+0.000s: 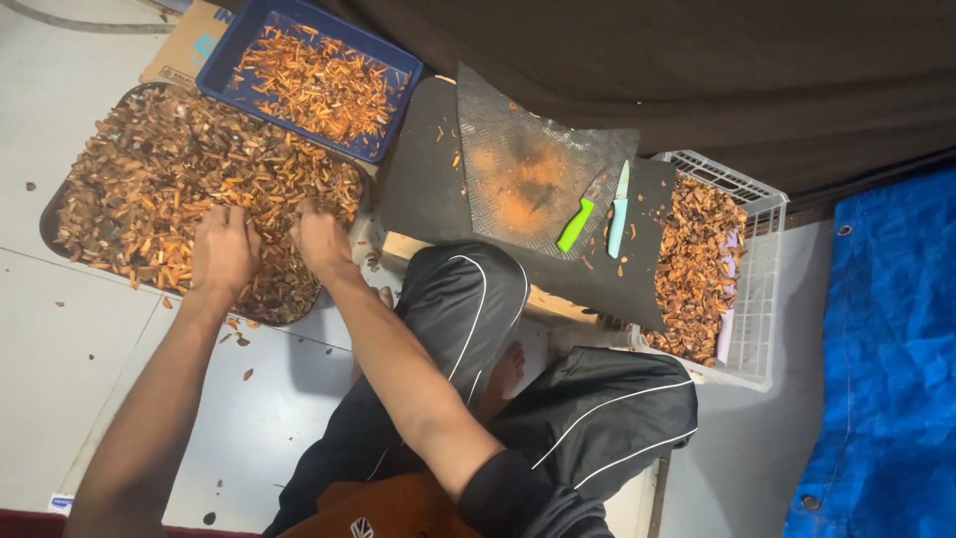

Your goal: A person sitting on the floor uses a knife to shave thin slivers from small pieces of wood onto a cutting board.

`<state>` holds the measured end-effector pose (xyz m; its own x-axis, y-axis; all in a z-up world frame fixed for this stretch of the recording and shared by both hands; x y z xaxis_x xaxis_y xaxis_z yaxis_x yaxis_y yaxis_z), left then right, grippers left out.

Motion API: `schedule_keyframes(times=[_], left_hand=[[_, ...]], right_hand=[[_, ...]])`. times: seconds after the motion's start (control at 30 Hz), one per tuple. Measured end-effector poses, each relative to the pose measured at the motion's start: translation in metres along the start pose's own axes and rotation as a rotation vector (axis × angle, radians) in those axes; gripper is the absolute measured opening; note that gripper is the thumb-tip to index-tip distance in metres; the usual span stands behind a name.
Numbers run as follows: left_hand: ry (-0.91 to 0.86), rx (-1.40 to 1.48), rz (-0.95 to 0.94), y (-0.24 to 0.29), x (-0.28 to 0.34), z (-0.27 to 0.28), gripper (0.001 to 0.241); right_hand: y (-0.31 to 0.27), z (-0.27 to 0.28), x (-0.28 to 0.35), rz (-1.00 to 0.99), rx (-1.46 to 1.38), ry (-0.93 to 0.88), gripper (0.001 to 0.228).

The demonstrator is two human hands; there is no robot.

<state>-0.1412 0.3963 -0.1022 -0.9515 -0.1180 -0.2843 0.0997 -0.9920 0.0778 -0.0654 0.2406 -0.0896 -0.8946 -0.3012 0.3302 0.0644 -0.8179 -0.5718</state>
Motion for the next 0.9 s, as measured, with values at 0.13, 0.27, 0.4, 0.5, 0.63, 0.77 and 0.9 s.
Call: schedule_keyframes(times=[0.13, 0.27, 0.4, 0.5, 0.63, 0.77, 0.9], left_hand=[[0.067, -0.002, -0.036, 0.017, -0.001, 0.023, 0.014], [0.067, 0.201, 0.005, 0.029, -0.001, 0.049, 0.013], [0.017, 0.393, 0.034, 0.027, -0.009, 0.024, 0.013], [0.033, 0.47, 0.061, 0.026, -0.016, 0.017, 0.011], [0.007, 0.478, 0.074, 0.025, -0.019, 0.0, 0.008], [-0.016, 0.366, 0.128, 0.014, -0.011, -0.002, 0.008], [0.11, 0.038, 0.034, 0.024, -0.01, 0.025, 0.01]], right_hand=[[-0.009, 0.002, 0.003, 0.081, -0.13, 0.019, 0.022], [-0.017, 0.012, 0.012, 0.13, -0.188, 0.095, 0.024], [-0.008, -0.01, -0.001, 0.06, -0.31, 0.015, 0.025], [-0.005, -0.017, -0.007, 0.06, -0.357, 0.0, 0.031], [0.001, -0.029, -0.015, 0.053, -0.345, -0.005, 0.037], [0.019, -0.055, -0.032, 0.046, -0.371, -0.057, 0.032], [-0.004, -0.014, -0.002, 0.044, -0.193, -0.021, 0.023]])
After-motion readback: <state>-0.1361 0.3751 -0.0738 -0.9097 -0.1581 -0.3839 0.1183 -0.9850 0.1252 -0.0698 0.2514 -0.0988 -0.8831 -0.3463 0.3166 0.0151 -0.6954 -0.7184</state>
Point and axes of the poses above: each hand's wrist, its own x-axis away from the middle knuckle, its own z-axis out of the back of the hand, y = z × x, the point moved 8 cm from there along -x, towards the middle knuckle, and after that the axes turned 8 degrees about -z, right-handed, at the moved point
